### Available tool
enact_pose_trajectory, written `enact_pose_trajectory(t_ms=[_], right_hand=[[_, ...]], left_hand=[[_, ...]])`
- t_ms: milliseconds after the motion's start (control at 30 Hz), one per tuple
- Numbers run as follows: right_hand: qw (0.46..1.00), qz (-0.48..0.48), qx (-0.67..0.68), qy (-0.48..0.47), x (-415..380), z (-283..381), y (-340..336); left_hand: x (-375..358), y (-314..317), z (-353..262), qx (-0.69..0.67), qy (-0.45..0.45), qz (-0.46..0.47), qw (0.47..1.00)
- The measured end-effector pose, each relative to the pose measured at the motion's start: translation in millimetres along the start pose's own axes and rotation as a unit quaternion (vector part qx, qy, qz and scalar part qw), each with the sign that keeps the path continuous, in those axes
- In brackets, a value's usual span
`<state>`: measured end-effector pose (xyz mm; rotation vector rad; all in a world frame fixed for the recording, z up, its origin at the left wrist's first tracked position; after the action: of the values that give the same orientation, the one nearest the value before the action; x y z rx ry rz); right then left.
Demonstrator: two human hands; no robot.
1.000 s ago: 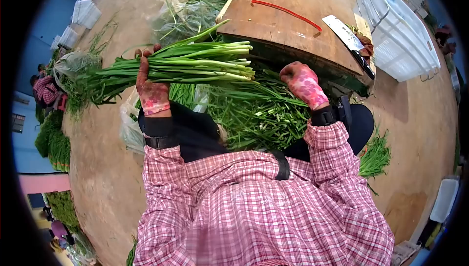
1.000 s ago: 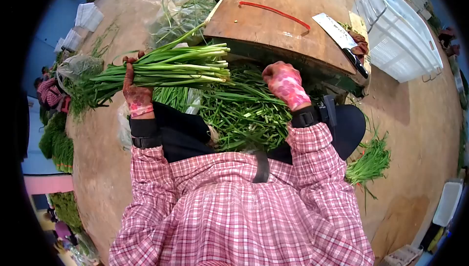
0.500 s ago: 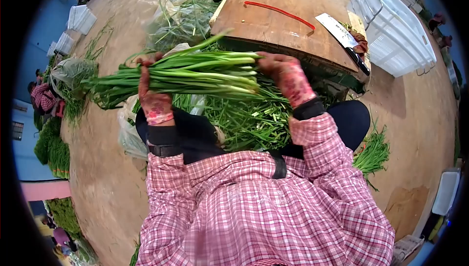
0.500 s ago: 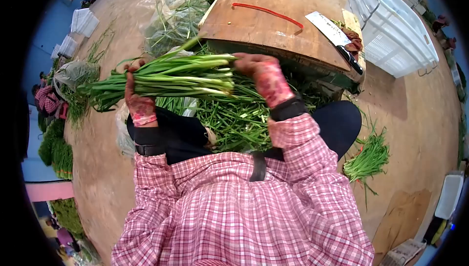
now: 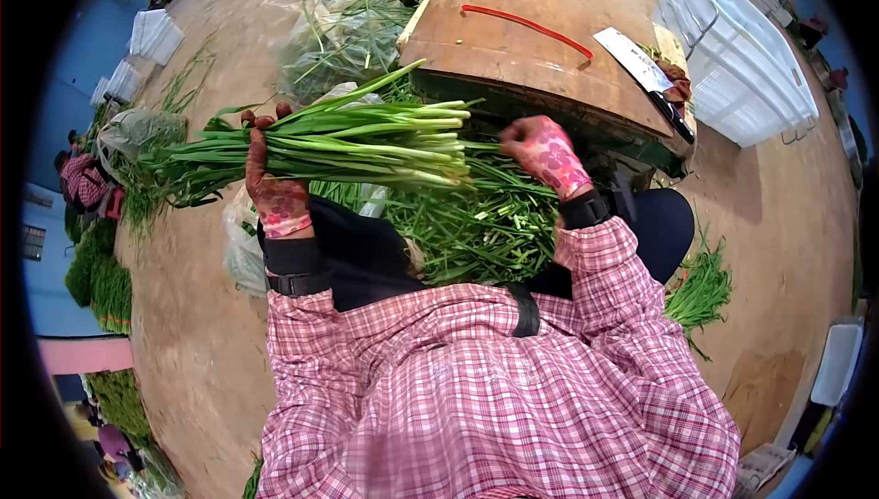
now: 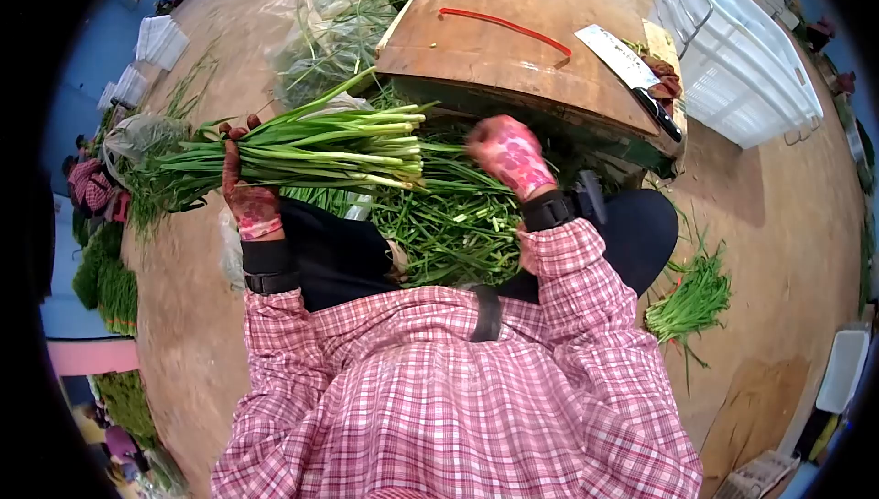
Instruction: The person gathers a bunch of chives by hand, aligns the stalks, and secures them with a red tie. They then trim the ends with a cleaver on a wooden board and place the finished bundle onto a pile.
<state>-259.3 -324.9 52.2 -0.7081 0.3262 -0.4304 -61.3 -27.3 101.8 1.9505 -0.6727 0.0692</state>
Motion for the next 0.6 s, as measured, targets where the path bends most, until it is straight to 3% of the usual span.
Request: enact_pose_trajectory(t_ms=[33, 100, 167, 267, 333, 367, 433, 500, 567, 600], right_hand=[[0.998, -0.013, -0.054, 0.043, 1.7, -19.5, -5.7], [0.958, -0.084, 0.262, -0.085, -3.7, -3.6, -7.0], [0.891, 0.02, 0.447, -0.076, -8.9, 35.3, 2.6], [0.914, -0.032, 0.4, -0.056, -2.1, 29.0, -0.5], [0.974, -0.158, 0.161, 0.0, 7.7, -28.5, -25.6], [0.977, -0.213, 0.02, 0.008, 15.2, -54.5, -31.8], [0.955, -0.17, 0.238, -0.055, 1.1, -32.8, -21.0], [0.928, -0.032, 0.365, -0.066, -18.7, 22.9, 5.2], [0.949, 0.025, 0.307, -0.07, -27.7, 46.6, 28.8], [0.934, 0.02, 0.354, -0.047, -28.1, 42.4, 30.5]], left_hand=[[0.1, -2.8, -3.0, -0.006, -0.002, 0.006, 1.0], [2.1, -10.3, -1.5, -0.014, -0.015, 0.022, 1.0], [-1.2, -4.7, 7.1, 0.023, -0.012, -0.007, 1.0], [3.6, -8.2, 11.1, 0.019, -0.025, 0.002, 1.0], [6.3, -14.6, 0.5, 0.008, 0.0, 0.004, 1.0], [6.0, -19.2, -3.3, 0.007, 0.002, -0.005, 1.0], [8.0, -25.0, -8.9, 0.001, 0.002, -0.02, 1.0], [8.6, -23.5, -1.0, 0.008, 0.003, -0.067, 0.998], [10.7, -13.6, 9.0, 0.021, -0.006, -0.046, 0.999], [12.9, -11.9, 11.8, 0.011, -0.013, -0.033, 0.999]])
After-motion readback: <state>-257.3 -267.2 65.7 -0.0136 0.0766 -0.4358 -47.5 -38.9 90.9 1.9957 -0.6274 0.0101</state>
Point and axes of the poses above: each hand's wrist, its own x-axis towards the middle knuckle, its own y-axis out of the palm, z = x × y, the point moved 6 cm from there along x, towards the middle knuckle, and after that the axes turned 2 degrees about x, right-handed, at the moved point
